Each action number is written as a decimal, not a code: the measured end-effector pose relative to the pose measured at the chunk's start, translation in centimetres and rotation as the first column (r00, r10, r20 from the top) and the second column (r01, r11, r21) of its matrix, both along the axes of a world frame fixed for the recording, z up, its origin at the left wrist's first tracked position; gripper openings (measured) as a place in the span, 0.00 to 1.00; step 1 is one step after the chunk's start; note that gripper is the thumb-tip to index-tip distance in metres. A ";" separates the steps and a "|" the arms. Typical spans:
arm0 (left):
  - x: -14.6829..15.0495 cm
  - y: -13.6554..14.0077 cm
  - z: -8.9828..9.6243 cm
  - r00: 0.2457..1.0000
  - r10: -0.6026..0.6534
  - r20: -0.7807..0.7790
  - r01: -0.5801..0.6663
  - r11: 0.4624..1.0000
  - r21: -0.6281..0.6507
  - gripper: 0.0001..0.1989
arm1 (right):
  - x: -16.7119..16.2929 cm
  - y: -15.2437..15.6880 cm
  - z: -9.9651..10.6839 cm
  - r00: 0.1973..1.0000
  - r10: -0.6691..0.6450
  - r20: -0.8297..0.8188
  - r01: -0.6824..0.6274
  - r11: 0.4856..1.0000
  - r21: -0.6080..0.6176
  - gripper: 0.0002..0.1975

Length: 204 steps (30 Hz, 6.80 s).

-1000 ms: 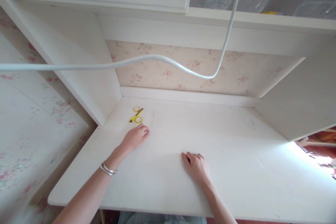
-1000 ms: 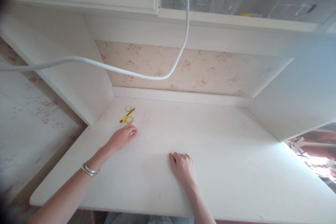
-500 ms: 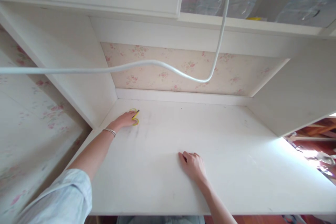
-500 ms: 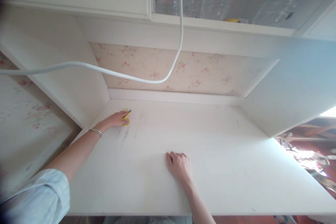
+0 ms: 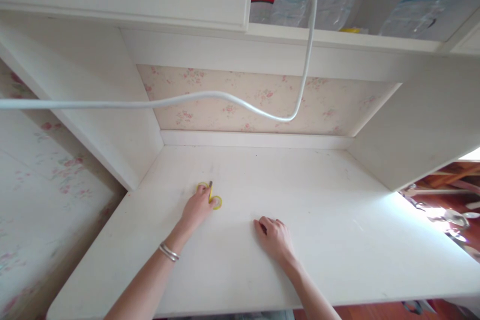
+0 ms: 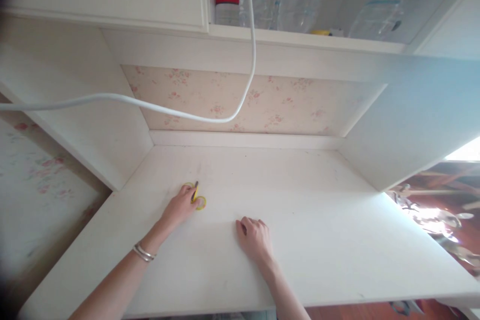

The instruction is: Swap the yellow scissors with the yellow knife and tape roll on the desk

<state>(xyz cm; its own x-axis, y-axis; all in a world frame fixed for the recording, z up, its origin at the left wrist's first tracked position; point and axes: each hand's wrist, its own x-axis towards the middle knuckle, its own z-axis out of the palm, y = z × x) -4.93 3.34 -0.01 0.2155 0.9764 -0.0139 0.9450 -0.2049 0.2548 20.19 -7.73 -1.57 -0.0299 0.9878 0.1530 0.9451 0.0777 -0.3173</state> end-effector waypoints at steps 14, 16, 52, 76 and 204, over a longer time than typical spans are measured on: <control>7.4 -5.8 1.1 0.980 -0.100 0.171 0.101 0.995 0.004 0.16 | 0.8 0.2 0.7 0.975 0.219 -0.044 -0.214 0.973 0.085 0.13; 6.2 -5.9 0.9 0.983 -0.115 0.145 0.113 0.993 0.015 0.16 | 0.9 0.7 0.2 0.984 0.150 -0.098 -0.139 0.985 0.104 0.11; 4.4 -7.0 -0.3 0.974 -0.106 0.198 0.084 0.990 0.118 0.13 | -0.9 1.1 -0.3 0.992 0.034 -0.125 -0.013 0.986 0.167 0.16; 4.3 -6.2 -0.5 0.948 -0.130 0.291 0.097 0.987 0.126 0.13 | -0.3 1.4 -1.0 0.899 -0.084 -0.431 0.176 0.968 0.178 0.14; 24.3 -7.6 1.3 0.897 -0.413 0.155 0.433 0.892 -0.127 0.32 | 15.5 -6.4 -1.4 0.845 -0.519 -0.130 0.516 0.855 -0.055 0.20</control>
<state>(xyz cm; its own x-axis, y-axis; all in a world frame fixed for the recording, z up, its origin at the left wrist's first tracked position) 19.38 -4.31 1.28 0.6175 0.7796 -0.1043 0.7372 -0.5274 0.4223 35.73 -14.12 -2.95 0.5060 0.8566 0.1013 0.7945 -0.4172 -0.4412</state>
